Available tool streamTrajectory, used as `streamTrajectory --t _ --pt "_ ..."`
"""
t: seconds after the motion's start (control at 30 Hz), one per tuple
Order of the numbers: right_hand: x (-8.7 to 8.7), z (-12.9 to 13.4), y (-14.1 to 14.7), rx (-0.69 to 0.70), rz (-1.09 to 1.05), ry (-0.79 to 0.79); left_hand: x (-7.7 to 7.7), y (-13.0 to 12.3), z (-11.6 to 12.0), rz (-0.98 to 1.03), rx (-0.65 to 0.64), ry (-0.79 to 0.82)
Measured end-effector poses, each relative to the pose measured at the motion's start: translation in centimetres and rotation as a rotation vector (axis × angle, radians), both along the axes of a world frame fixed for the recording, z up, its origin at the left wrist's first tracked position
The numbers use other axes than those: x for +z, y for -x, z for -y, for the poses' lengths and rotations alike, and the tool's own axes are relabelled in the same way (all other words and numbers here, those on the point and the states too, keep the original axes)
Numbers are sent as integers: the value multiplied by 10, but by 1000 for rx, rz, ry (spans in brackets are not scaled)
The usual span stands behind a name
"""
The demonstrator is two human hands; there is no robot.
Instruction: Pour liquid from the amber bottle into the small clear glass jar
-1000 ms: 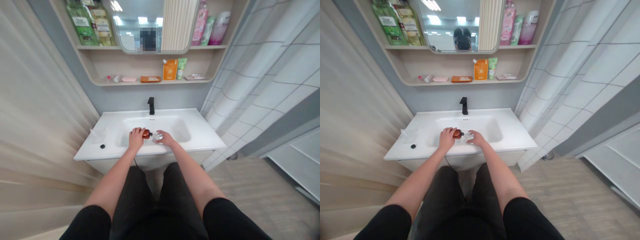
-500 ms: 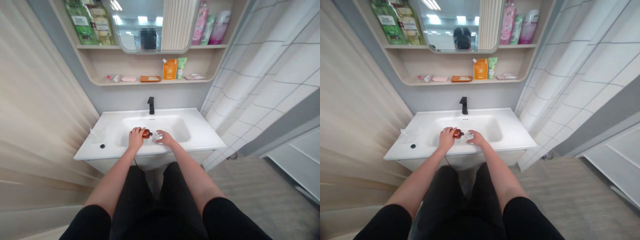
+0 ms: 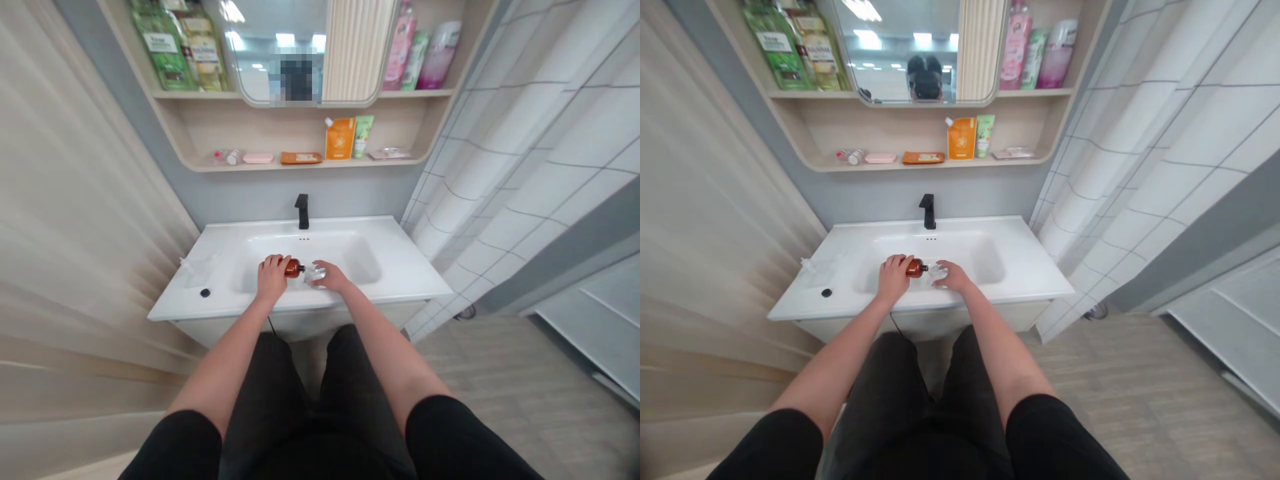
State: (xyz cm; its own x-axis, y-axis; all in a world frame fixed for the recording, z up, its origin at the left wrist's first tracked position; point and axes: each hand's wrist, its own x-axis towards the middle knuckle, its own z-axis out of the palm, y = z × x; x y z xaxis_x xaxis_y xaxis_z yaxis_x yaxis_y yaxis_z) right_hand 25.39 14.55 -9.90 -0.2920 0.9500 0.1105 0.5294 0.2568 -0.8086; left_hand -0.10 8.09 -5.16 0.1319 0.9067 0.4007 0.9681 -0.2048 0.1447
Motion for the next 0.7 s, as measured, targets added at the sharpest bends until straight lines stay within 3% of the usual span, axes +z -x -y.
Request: streamTrajectory --t 0.7 --pt "1 1 0 -2 0 -3 -2 0 0 -10 -7 -33"
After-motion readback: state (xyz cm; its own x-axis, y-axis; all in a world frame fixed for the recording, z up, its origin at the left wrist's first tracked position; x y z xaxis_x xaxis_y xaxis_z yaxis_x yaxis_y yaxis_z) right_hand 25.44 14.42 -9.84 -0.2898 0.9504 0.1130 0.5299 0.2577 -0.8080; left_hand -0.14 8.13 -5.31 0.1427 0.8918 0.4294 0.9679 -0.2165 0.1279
